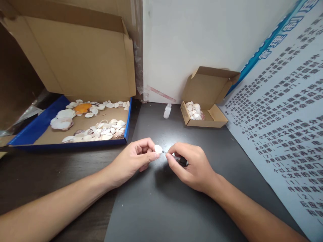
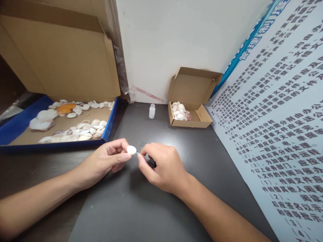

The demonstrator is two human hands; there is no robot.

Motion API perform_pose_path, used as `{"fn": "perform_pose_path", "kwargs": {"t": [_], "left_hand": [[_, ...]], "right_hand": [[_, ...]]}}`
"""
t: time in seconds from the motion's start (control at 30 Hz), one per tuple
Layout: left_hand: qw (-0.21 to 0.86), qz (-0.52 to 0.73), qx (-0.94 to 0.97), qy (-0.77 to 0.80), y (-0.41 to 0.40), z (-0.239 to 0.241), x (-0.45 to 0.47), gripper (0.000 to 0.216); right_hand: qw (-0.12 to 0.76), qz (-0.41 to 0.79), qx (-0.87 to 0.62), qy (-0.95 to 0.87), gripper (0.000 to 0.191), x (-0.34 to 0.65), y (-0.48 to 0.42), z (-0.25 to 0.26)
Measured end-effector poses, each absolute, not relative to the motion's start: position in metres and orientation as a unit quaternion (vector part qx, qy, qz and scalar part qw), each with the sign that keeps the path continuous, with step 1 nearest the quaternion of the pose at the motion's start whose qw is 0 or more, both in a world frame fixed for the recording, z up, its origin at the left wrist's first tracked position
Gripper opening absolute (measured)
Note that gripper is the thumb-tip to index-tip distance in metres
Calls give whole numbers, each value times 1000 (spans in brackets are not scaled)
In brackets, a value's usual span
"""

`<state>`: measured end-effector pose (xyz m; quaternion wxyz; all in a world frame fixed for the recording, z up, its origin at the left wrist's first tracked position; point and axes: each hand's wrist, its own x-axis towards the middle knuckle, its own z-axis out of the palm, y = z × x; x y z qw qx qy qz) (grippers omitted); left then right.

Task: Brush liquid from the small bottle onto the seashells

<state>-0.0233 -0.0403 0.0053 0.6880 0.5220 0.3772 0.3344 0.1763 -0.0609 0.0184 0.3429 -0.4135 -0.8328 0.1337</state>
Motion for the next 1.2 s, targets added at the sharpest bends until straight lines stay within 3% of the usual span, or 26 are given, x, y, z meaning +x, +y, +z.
{"fn": "perform_pose_path", "kwargs": {"t": [0.57, 0.8, 1.2], "left_hand": [[704, 341, 503, 367, -40, 5, -25, 28], [711, 337, 506, 354, -43, 6, -25, 27], [670, 323, 548, 383, -41, 3, -25, 28]], "right_hand": [[323, 144, -409, -841, 14, 176, -61, 17], [295, 124, -488, -812, 16, 177, -57, 15], [349, 137, -400, -837, 17, 176, -61, 17]]}}
